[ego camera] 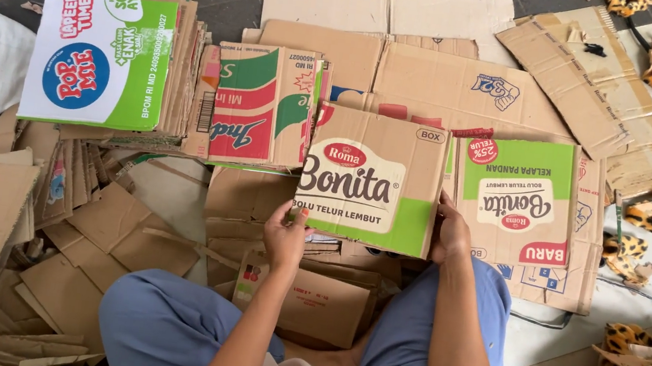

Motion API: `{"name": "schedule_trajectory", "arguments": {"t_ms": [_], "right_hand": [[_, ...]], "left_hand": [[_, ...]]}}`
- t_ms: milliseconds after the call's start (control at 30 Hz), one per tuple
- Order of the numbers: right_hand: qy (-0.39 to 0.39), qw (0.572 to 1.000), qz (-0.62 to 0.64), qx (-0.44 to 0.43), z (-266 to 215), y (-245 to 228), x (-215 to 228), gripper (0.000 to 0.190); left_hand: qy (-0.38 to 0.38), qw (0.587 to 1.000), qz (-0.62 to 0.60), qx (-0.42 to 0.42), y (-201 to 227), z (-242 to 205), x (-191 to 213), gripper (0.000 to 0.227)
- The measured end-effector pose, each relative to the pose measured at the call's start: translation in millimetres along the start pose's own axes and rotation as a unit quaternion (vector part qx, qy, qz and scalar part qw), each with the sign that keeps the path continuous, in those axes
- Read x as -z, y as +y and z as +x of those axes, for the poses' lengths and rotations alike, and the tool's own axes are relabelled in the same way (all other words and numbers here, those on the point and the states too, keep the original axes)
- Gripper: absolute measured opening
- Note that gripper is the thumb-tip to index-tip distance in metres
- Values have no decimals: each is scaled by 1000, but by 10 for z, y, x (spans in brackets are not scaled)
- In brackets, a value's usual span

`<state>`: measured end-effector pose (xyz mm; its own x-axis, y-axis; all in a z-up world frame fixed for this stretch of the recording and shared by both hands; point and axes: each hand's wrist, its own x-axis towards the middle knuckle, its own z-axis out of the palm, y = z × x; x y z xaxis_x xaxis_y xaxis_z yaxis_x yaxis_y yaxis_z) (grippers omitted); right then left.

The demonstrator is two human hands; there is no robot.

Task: The person uses scissors to cut through various pieces of flattened cardboard boxes, separating specific printed panels from the rest of the material.

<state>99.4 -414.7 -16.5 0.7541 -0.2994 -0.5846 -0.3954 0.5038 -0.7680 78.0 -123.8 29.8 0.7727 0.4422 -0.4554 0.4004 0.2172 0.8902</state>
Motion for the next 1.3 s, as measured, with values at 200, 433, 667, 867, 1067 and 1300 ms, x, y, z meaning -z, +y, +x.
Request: {"name": "schedule_trajectory", "arguments": {"t_ms": [200,433,667,867,1067,1300], "right_hand": [[2,1000,-6,1,245,152,186,51],[4,1000,-3,14,403,230,290,49],[159,966,-14,201,435,226,560,39],[183,925,187,274,444,100,795,35],[114,964,-90,221,-90,350,-127,28],[165,881,-399,194,-669,502,-625,30]], "left_hand": [[-10,994,103,-47,110,-35,128,44],[-13,973,228,-38,-138,201,212,44],[-50,998,-39,5,-58,341,480,33],[-10,997,-63,-41,208,177,834,37],[-61,998,-21,5,-126,424,848,37],[-91,993,75,27,225,240,821,61]]}}
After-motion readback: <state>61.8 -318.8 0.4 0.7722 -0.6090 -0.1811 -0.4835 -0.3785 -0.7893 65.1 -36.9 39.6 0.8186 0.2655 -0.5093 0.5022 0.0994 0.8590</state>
